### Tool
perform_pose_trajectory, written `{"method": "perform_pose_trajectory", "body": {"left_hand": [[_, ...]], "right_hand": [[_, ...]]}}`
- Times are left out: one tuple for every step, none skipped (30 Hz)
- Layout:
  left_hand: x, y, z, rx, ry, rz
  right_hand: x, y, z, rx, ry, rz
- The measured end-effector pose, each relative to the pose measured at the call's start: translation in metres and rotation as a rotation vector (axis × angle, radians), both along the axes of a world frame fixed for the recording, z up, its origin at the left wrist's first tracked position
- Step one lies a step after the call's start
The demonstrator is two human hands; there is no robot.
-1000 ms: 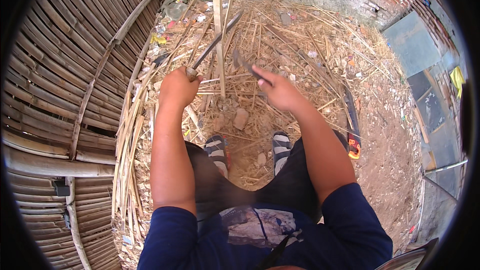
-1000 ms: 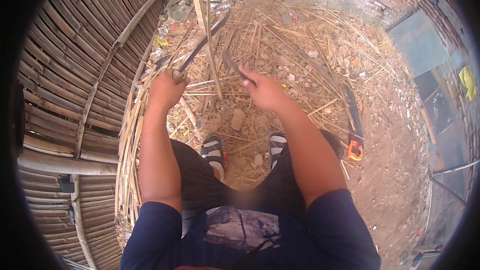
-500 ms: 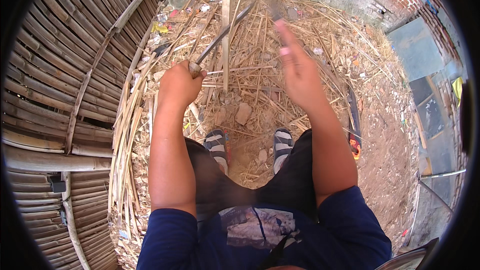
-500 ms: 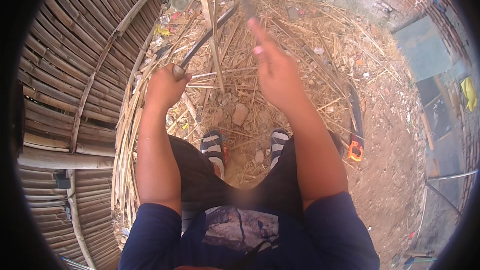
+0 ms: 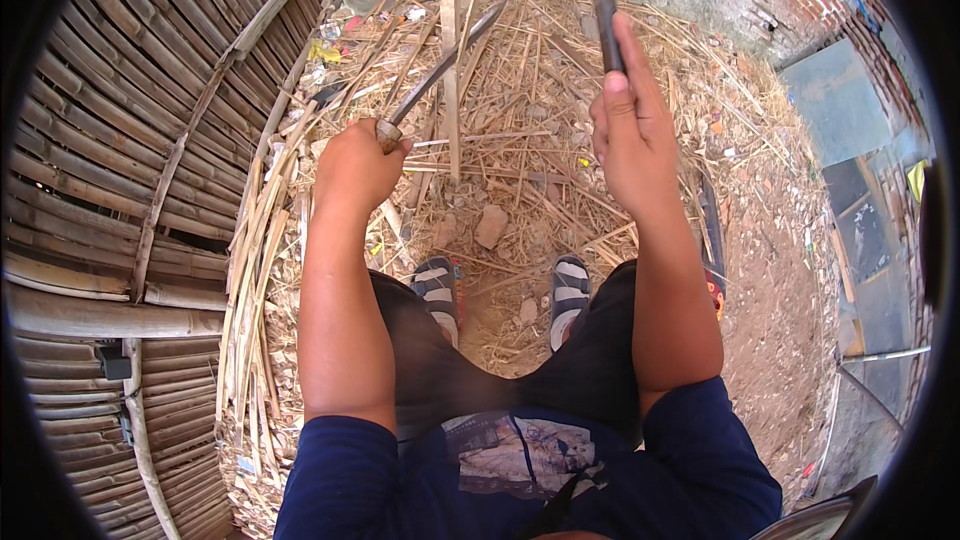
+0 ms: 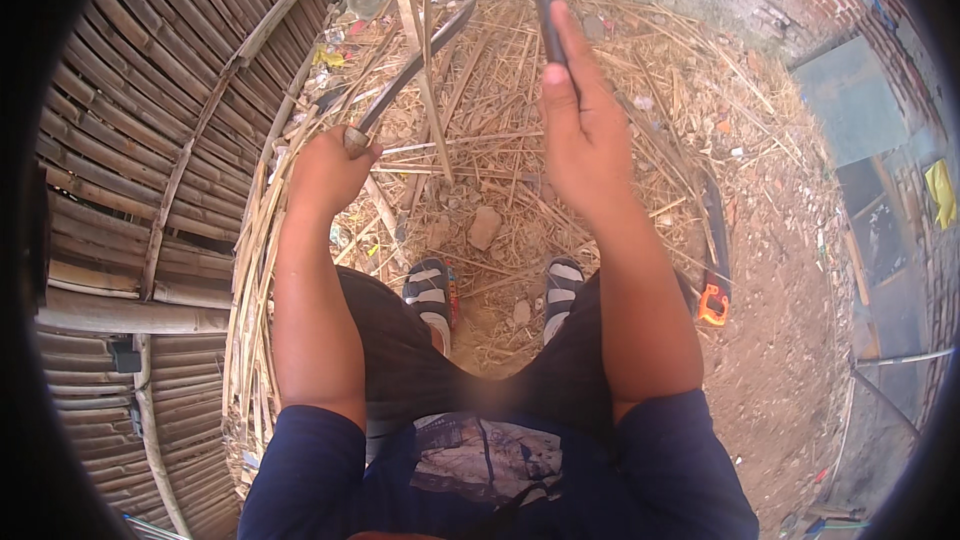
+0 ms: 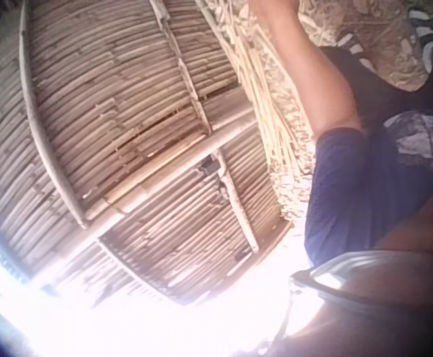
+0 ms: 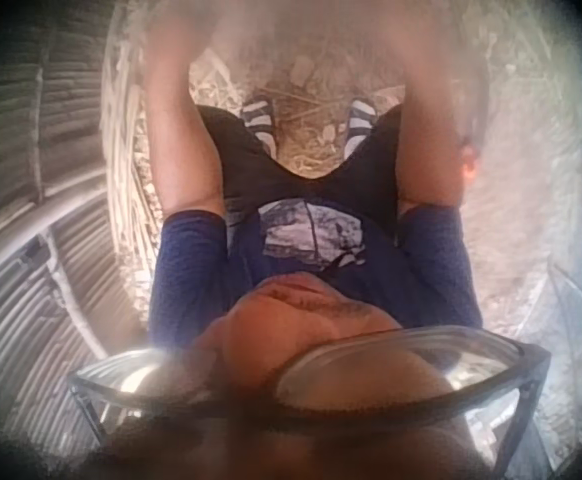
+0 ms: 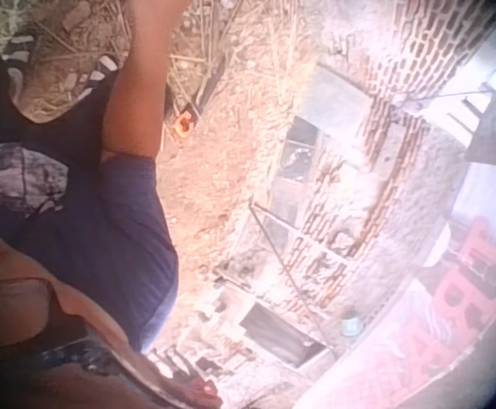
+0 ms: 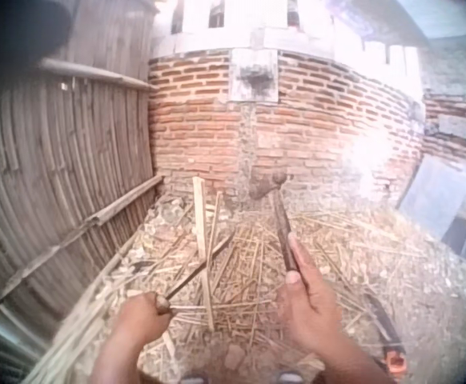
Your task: The person uses a knife and a hammer to split a bamboo stick into thin strips, then peels off outer layers by hand.
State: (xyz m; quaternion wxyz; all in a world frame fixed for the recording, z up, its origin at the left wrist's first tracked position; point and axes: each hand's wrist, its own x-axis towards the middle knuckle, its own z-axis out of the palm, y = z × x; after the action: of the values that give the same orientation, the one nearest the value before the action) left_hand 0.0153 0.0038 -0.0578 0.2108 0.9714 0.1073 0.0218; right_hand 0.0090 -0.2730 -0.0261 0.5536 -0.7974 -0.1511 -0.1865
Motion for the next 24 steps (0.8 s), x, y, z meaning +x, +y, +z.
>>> {"method": "perform_pose_trajectory", "body": {"left_hand": [[0.000,-0.002,0.001,0.000,0.008,-0.001],[-0.001,-0.003,0.001,0.000,0.016,-0.001],[-0.002,-0.004,0.002,0.007,0.011,0.000],[-0.003,-0.005,0.002,0.013,0.005,0.002],[-0.004,-0.007,0.002,0.020,0.000,0.004],[-0.006,-0.007,0.002,0.032,0.006,0.004],[-0.005,-0.010,0.004,0.039,0.004,-0.007],[-0.005,-0.012,0.006,0.046,0.002,-0.018],[-0.005,-0.012,0.007,0.053,-0.006,-0.017],[-0.005,-0.013,0.005,0.054,-0.009,-0.018],[-0.005,-0.014,0.003,0.056,-0.013,-0.020],[-0.005,-0.012,0.001,0.061,-0.012,-0.022],[-0.004,-0.011,0.000,0.067,-0.011,-0.025],[-0.003,-0.010,-0.001,0.072,-0.011,-0.028],[-0.005,-0.006,-0.004,0.069,-0.015,-0.017],[-0.005,-0.008,-0.004,0.061,-0.024,-0.022],[-0.005,-0.008,-0.006,0.057,-0.032,-0.019],[-0.005,-0.007,-0.007,0.059,-0.038,-0.024],[-0.004,-0.006,-0.009,0.061,-0.045,-0.027],[-0.003,-0.005,-0.010,0.063,-0.051,-0.030],[-0.002,-0.006,-0.009,0.046,-0.051,-0.032],[-0.002,-0.007,-0.006,0.029,-0.051,-0.034],[-0.002,-0.008,-0.005,0.011,-0.051,-0.036],[-0.001,-0.007,-0.005,0.024,-0.050,-0.018]], "right_hand": [[0.001,0.002,-0.001,0.017,-0.033,0.004],[0.003,0.004,-0.002,0.033,-0.067,0.008],[0.006,0.009,-0.008,-0.003,-0.091,0.007],[0.009,0.014,-0.014,-0.040,-0.115,0.005],[0.013,0.017,-0.020,-0.200,0.031,0.024],[0.017,0.022,-0.025,-0.358,0.175,0.048],[0.020,0.022,-0.033,-0.405,0.194,0.055],[0.021,0.022,-0.041,-0.451,0.216,0.062],[0.025,0.022,-0.056,-0.383,0.113,0.069],[0.026,0.021,-0.066,-0.320,0.016,0.076],[0.030,0.018,-0.072,-0.282,-0.080,0.071],[0.032,0.020,-0.071,-0.244,-0.170,0.071],[0.031,0.018,-0.069,-0.193,-0.138,0.070],[0.028,0.016,-0.065,-0.140,-0.106,0.067],[0.013,0.020,-0.042,-0.073,0.051,0.073],[0.008,0.018,-0.033,-0.020,0.074,0.074],[0.004,0.017,-0.025,0.037,0.097,0.078],[0.005,0.013,-0.024,0.087,-0.011,0.092],[0.007,0.012,-0.026,0.066,-0.081,0.081],[0.010,0.011,-0.028,0.044,-0.149,0.072],[0.014,0.011,-0.037,-0.048,-0.178,0.031],[0.016,0.011,-0.043,-0.102,-0.148,0.010],[0.018,0.012,-0.049,-0.157,-0.117,-0.008],[0.019,0.018,-0.051,-0.172,-0.034,-0.006]]}}
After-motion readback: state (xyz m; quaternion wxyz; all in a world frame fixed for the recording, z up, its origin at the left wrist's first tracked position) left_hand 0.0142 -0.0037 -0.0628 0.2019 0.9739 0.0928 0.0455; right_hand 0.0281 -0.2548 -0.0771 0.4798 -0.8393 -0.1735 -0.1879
